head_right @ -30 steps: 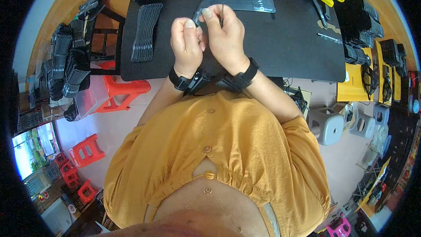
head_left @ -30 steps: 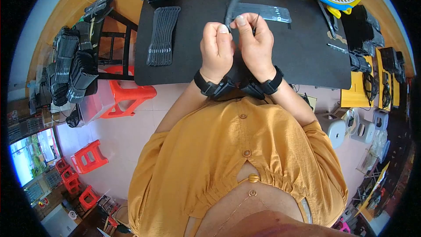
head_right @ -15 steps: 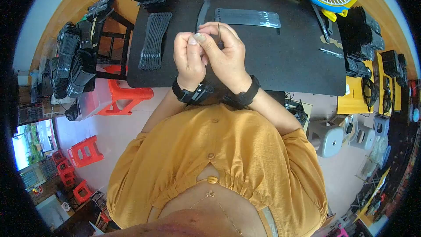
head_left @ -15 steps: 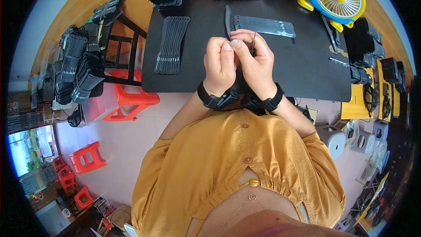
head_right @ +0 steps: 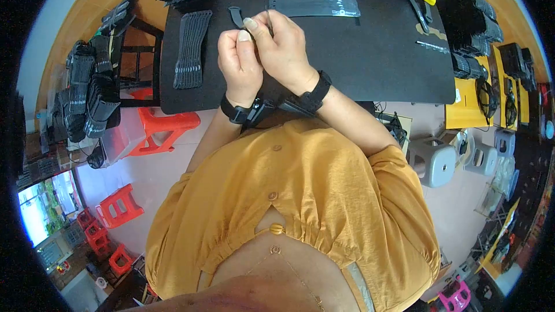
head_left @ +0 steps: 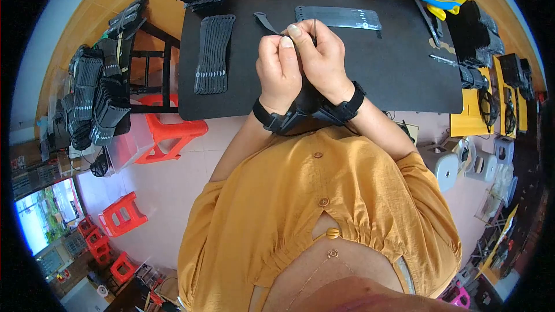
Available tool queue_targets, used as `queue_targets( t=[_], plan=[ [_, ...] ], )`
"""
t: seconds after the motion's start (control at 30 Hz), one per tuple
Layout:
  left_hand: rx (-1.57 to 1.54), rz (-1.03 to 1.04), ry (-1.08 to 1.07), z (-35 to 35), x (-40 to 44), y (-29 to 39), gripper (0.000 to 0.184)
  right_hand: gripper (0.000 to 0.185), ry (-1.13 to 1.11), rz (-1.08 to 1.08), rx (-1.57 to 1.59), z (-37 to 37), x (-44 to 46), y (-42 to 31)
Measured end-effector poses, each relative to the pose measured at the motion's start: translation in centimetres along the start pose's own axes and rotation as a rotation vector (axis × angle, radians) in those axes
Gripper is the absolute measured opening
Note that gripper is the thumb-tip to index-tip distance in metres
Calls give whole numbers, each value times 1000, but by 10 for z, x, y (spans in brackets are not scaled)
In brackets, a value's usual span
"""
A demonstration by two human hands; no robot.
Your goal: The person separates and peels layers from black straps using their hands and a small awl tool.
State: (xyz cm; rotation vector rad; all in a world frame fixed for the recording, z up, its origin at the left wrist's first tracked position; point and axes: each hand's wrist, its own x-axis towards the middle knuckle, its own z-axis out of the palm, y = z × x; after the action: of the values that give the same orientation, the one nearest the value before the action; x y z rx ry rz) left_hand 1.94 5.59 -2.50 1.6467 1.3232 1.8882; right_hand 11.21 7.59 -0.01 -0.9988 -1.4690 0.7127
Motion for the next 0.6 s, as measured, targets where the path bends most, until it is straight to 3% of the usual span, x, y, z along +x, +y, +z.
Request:
queue_targets(
  t=[0.1,0.23,0.27,0.3,0.37,0.43,0.47,0.6],
  plan=[
    [-35,-163,-120,-6,2,-5,21,15,-17,-37,-61,-6,3,-2],
    [16,-171,-201,-18,4,10,21,13,-10,-181,-95,-10,1,-10],
    [-122,-240,-214,-19,4,14,20,13,-14,-181,-93,-10,1,-12],
    [-261,-308,-225,-20,5,17,19,14,-36,-114,6,-10,0,-14],
    [-300,-298,-204,-18,5,20,19,14,-62,-47,106,-11,-1,-22],
    [-340,-287,-186,-16,4,21,19,17,-85,230,285,-12,-1,-33],
    [-331,-260,-195,-14,2,19,21,17,-87,229,285,-11,-1,-30],
    [-337,-245,-199,-16,2,13,17,16,-37,-48,128,-8,4,-12]
  ],
)
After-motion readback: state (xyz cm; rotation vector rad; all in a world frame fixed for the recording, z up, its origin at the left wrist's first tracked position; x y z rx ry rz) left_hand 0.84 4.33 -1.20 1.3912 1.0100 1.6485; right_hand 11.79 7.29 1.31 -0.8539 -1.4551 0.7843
